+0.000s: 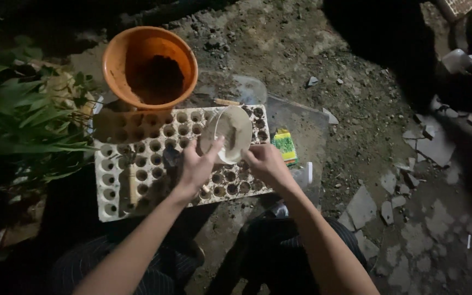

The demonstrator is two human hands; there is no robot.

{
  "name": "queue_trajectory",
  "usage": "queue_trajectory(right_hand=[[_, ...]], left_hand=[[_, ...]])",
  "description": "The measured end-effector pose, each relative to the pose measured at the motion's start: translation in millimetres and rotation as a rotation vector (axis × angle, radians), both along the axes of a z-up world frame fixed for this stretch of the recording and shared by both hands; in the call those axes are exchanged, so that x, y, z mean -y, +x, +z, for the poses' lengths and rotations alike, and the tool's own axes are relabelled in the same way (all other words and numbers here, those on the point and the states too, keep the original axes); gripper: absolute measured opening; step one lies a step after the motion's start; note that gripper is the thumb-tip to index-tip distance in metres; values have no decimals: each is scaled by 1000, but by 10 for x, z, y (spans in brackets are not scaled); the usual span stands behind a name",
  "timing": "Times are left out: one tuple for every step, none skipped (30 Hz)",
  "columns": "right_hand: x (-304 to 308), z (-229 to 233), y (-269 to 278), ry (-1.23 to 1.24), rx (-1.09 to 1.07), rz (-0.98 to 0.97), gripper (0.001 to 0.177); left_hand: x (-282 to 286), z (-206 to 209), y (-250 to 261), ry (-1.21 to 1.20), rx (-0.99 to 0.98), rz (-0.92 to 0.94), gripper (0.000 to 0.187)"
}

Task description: The person scoops soil from an orange bucket into the cells of a white seedling tray using a small trowel. They then use a wooden stick to make holes in the soil and place seeds into the cells. Finally, they cover the seeds with more soil and pat the surface down.

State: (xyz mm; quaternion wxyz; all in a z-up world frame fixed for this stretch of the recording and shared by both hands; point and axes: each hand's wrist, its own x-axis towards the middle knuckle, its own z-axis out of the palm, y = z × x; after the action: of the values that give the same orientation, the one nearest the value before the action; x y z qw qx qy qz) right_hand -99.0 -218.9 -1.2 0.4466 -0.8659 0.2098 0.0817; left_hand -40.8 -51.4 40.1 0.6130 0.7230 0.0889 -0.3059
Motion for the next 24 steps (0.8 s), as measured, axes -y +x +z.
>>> queue_trajectory(right_hand=[[71, -88, 17, -1, 0, -4, 32], [126, -180, 53, -32, 4, -66, 31], [169, -273, 93, -63, 9, -128, 31], [253, -307, 183, -64, 11, -122, 31], [331, -342, 277, 66, 62, -247, 28], [411, -380, 365, 195, 109, -371, 29], [469, -412, 532, 194, 108, -365, 29], [515, -448, 705, 50, 94, -416, 34], [560, -485, 881, -94, 81, -465, 39], [657, -500, 1034, -94, 82, -458, 39], [755, -516, 1193, -107, 72, -509, 37], [830, -548, 1349, -116, 59, -561, 35], [820, -576, 1490, -113, 57, -554, 35], [822, -599, 1631, -135, 13, -602, 32], [826, -624, 1773, -158, -32, -650, 29], [758, -612, 1813, -158, -34, -643, 29], [693, -602, 1852, -161, -45, -659, 29], [616, -600, 1879, -162, -59, -674, 30], [633, -617, 1895, -160, -64, -667, 30], [636, -641, 1914, -76, -35, -701, 27], [640, -663, 1929, 9, -7, -735, 25], [706, -820, 1979, 13, -12, -729, 25], [775, -975, 2023, -31, -1, -722, 23], [886, -1113, 2041, -82, 12, -721, 22]], left_hand=[[5, -29, -1, -1, 0, -4, 112], [-11, -62, 7, 17, 9, -58, 106], [-37, -96, 18, 34, 18, -111, 101], [-65, -99, 29, 34, 20, -105, 101], [-97, -104, 44, -16, 40, -125, 109], [-126, -115, 52, -67, 59, -144, 118], [-130, -92, 47, -69, 58, -139, 118], [-142, -71, 42, -63, 57, -157, 121], [-154, -51, 41, -57, 55, -175, 124], [-152, -165, 29, -58, 55, -167, 124], [-146, -281, 22, -60, 121, -182, 106], [-159, -400, 12, -58, 184, -198, 89], [-163, -363, -10, -55, 182, -191, 89], [-155, -326, -30, -51, 181, -210, 80], [-143, -289, -49, -47, 179, -230, 71], [-127, -313, -24, -46, 177, -223, 71], [-110, -338, 0, -17, 180, -244, 69], [-102, -365, 14, 15, 180, -265, 66], [-110, -324, 18, 18, 175, -258, 66], [-129, -284, 23, 67, 166, -317, 66], [-146, -243, 24, 115, 157, -376, 65], [-192, -201, 28, 121, 152, -371, 65], [-231, -155, 26, 165, 134, -395, 63], [-242, -104, 16, 202, 116, -425, 62]])
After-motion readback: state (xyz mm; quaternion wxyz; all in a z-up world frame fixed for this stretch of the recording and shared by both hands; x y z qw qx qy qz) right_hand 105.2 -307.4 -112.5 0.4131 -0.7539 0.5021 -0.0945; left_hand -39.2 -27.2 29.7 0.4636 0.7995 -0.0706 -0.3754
